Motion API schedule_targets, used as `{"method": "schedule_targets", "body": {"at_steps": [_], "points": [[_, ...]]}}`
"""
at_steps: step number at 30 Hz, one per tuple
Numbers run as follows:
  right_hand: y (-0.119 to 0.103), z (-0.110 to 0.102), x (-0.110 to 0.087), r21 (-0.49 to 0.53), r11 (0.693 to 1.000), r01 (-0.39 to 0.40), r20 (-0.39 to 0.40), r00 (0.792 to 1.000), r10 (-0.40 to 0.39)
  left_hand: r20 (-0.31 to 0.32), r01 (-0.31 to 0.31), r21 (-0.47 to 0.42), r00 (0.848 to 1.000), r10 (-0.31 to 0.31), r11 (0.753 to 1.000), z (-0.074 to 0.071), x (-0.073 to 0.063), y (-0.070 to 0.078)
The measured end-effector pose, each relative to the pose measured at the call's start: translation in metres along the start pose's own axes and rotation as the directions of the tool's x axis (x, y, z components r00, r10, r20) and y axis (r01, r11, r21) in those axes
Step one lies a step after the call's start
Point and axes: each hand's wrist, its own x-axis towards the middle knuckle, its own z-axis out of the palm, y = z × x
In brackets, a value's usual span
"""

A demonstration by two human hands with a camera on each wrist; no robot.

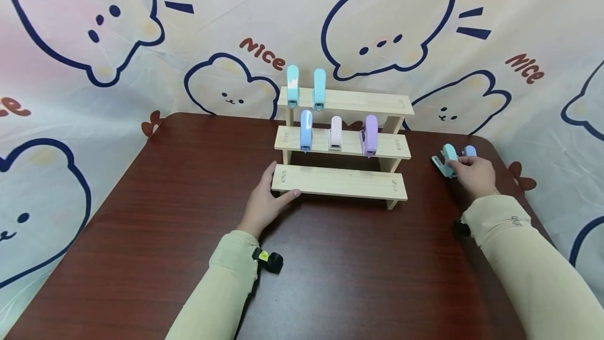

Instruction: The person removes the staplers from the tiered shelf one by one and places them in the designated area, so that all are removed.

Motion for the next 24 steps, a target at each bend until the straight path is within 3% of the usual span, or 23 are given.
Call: {"method": "schedule_targets", "body": {"at_steps": [9,24], "points": [[-0.009,0.009,-0.007,-0.061,0.998,-0.03,-0.051,0.998,0.027,-0.004,-0.014,-0.007,1.0,0.014,1.0,-0.001,0.0,0.0],[-0.004,0.011,-0.003,-0.062,0.993,-0.101,-0.107,0.99,0.094,-0.003,-0.005,-0.004,1.0,0.005,1.0,0.0,-0.001,0.001]]}}
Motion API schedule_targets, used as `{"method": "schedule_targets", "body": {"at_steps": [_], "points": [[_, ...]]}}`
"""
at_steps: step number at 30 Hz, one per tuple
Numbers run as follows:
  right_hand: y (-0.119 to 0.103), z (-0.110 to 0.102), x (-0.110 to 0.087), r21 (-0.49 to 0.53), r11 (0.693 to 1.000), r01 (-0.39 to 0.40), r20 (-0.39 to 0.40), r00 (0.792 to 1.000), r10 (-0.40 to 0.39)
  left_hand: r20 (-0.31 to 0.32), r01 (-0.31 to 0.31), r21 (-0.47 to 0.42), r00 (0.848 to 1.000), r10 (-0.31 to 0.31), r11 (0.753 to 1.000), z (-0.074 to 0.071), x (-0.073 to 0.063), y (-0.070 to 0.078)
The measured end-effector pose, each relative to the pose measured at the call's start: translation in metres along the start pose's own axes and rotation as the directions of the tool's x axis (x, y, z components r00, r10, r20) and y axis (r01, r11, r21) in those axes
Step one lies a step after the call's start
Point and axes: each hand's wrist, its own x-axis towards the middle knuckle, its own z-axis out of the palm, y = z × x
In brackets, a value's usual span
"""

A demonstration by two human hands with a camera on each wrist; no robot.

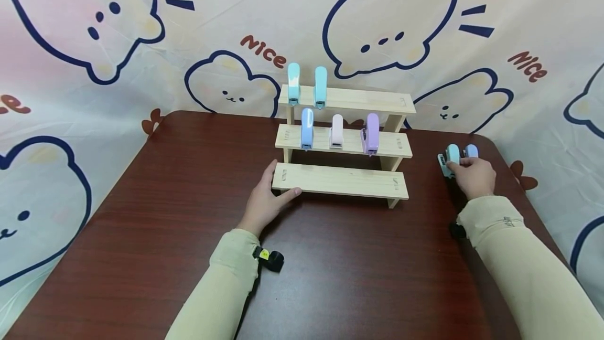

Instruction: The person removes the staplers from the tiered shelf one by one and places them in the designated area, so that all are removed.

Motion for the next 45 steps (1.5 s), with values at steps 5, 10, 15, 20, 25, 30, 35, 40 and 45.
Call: {"method": "schedule_targets", "body": {"at_steps": [5,10,15,20,25,30,35,40,45], "points": [[-0.001,-0.001,-0.005,0.035,0.999,0.027,-0.039,0.999,-0.026,0.002,0.005,-0.003,1.0,-0.005,1.0,0.0,0.001,-0.001],[-0.003,-0.002,-0.008,0.078,0.996,0.041,-0.079,0.996,-0.034,-0.004,-0.001,-0.004,1.0,0.001,1.0,-0.001,0.0,-0.001],[-0.009,-0.005,-0.008,0.115,0.992,0.054,-0.139,0.99,-0.038,0.0,0.005,-0.003,1.0,-0.005,1.0,-0.001,0.0,0.0],[-0.022,-0.01,-0.008,0.136,0.988,0.071,-0.184,0.982,-0.045,0.003,0.014,-0.002,1.0,-0.014,1.0,-0.001,0.0,0.0],[-0.043,-0.017,-0.012,0.189,0.978,0.087,-0.195,0.98,-0.05,-0.003,0.012,-0.003,1.0,-0.012,1.0,0.0,0.0,0.0],[-0.065,-0.02,-0.019,0.217,0.96,0.176,-0.22,0.967,-0.128,-0.011,0.014,0.001,1.0,-0.014,1.0,0.0,0.0,0.0],[-0.091,-0.018,-0.03,0.24,0.933,0.269,-0.235,0.948,-0.213,-0.01,0.013,-0.008,1.0,-0.013,1.0,-0.001,-0.001,-0.001],[-0.119,-0.014,-0.042,0.236,0.907,0.348,-0.242,0.925,-0.291,-0.008,0.009,-0.001,1.0,-0.009,1.0,-0.002,-0.001,0.0],[-0.141,-0.009,-0.048,0.249,0.887,0.389,-0.201,0.917,-0.345,-0.008,0.008,0.006,1.0,-0.008,1.0,-0.001,-0.001,-0.002]]}}
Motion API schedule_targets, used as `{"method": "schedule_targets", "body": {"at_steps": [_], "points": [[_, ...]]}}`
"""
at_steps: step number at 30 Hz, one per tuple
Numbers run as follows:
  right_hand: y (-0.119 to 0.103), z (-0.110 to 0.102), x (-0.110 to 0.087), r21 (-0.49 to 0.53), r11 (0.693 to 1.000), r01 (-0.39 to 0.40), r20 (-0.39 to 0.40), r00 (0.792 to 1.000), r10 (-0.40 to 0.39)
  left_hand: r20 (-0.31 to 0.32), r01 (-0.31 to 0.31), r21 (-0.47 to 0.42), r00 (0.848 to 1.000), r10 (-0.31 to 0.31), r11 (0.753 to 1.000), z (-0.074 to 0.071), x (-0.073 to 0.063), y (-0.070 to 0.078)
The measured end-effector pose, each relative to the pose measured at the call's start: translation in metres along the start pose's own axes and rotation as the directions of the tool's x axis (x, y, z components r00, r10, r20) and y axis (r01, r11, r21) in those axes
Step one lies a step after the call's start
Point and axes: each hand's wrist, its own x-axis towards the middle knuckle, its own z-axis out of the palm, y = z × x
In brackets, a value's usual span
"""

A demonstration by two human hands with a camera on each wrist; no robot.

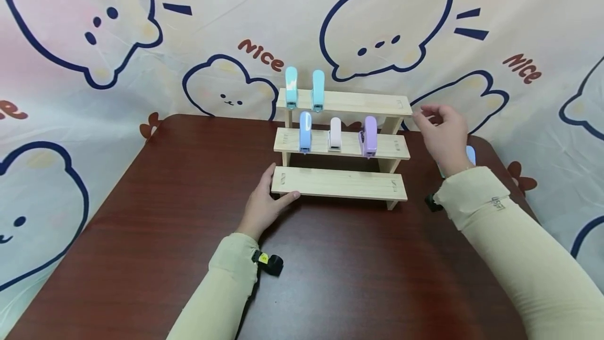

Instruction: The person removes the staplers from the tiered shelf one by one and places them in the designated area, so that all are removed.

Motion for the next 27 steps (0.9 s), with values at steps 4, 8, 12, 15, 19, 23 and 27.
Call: {"method": "schedule_targets", "body": {"at_steps": [4,8,12,15,19,23,27], "points": [[-0.011,0.008,0.004,-0.027,0.998,0.049,0.053,0.997,-0.047,0.0,-0.011,-0.002,1.0,0.011,1.0,0.001,0.002,0.001],[-0.021,0.017,0.008,-0.08,0.987,0.139,0.055,0.989,-0.135,-0.004,-0.014,-0.003,1.0,0.014,1.0,0.002,0.001,0.001],[-0.033,0.025,0.008,-0.091,0.975,0.204,0.069,0.978,-0.198,0.0,-0.004,0.006,1.0,0.004,1.0,0.004,0.0,0.0],[-0.041,0.026,0.005,-0.077,0.973,0.219,0.093,0.973,-0.212,0.023,-0.008,0.009,1.0,0.008,1.0,0.009,0.0,0.001],[-0.063,0.043,0.008,-0.033,0.969,0.244,0.173,0.957,-0.235,0.002,-0.009,0.027,1.0,0.009,1.0,-0.003,-0.001,-0.002],[-0.097,0.075,0.01,0.016,0.972,0.236,0.312,0.922,-0.229,-0.037,0.029,0.04,0.999,-0.028,0.999,-0.025,-0.007,-0.009],[-0.128,0.1,0.01,0.031,0.969,0.244,0.423,0.876,-0.234,-0.078,0.063,0.001,0.995,-0.063,0.998,-0.033,-0.013,-0.013]]}}
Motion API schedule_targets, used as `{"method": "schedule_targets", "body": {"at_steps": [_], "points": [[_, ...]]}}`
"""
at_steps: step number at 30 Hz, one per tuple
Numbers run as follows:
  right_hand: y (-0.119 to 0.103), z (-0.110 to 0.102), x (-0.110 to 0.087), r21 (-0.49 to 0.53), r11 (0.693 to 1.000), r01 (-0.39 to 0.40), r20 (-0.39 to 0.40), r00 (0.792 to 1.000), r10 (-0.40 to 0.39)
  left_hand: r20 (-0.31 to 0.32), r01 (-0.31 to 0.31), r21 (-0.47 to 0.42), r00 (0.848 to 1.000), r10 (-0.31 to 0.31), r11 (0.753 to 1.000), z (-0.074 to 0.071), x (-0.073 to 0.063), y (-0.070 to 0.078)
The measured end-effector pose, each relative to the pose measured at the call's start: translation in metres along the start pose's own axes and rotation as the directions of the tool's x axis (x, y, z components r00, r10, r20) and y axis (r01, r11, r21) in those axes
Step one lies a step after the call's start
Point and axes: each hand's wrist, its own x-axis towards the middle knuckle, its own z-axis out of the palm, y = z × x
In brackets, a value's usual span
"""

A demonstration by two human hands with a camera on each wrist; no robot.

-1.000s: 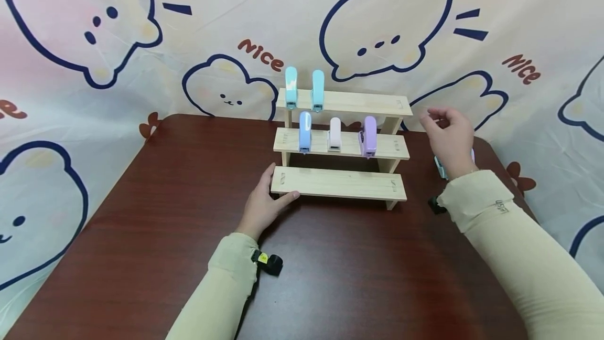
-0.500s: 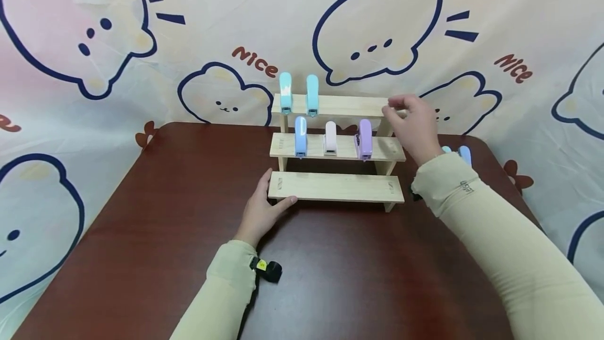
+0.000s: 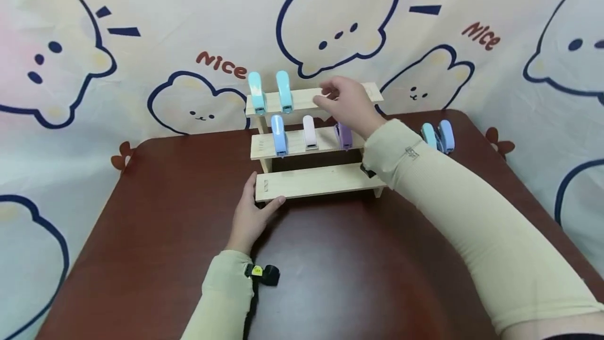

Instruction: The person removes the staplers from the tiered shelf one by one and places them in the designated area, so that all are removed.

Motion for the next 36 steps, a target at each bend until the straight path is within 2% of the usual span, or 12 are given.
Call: {"method": "schedule_targets", "body": {"at_steps": [3,14,20,30,36], "points": [[-0.01,0.007,0.006,0.007,1.0,-0.007,0.039,0.999,0.007,-0.01,0.005,-0.022,1.0,-0.005,1.0,0.001,-0.001,-0.001],[-0.022,0.018,0.018,0.041,0.996,-0.083,0.061,0.995,0.08,-0.008,0.013,0.009,1.0,-0.013,1.0,-0.001,0.003,0.001],[-0.026,0.023,0.021,0.07,0.994,-0.082,0.053,0.996,0.078,-0.009,0.004,-0.005,1.0,-0.004,1.0,0.001,0.002,0.002],[-0.04,0.036,0.03,0.123,0.985,-0.117,0.084,0.991,0.108,-0.013,-0.005,-0.005,1.0,0.005,1.0,-0.004,0.002,0.002],[-0.042,0.04,0.031,0.133,0.983,-0.127,0.101,0.988,0.114,-0.009,-0.008,-0.002,1.0,0.008,1.0,-0.001,0.002,0.0]]}}
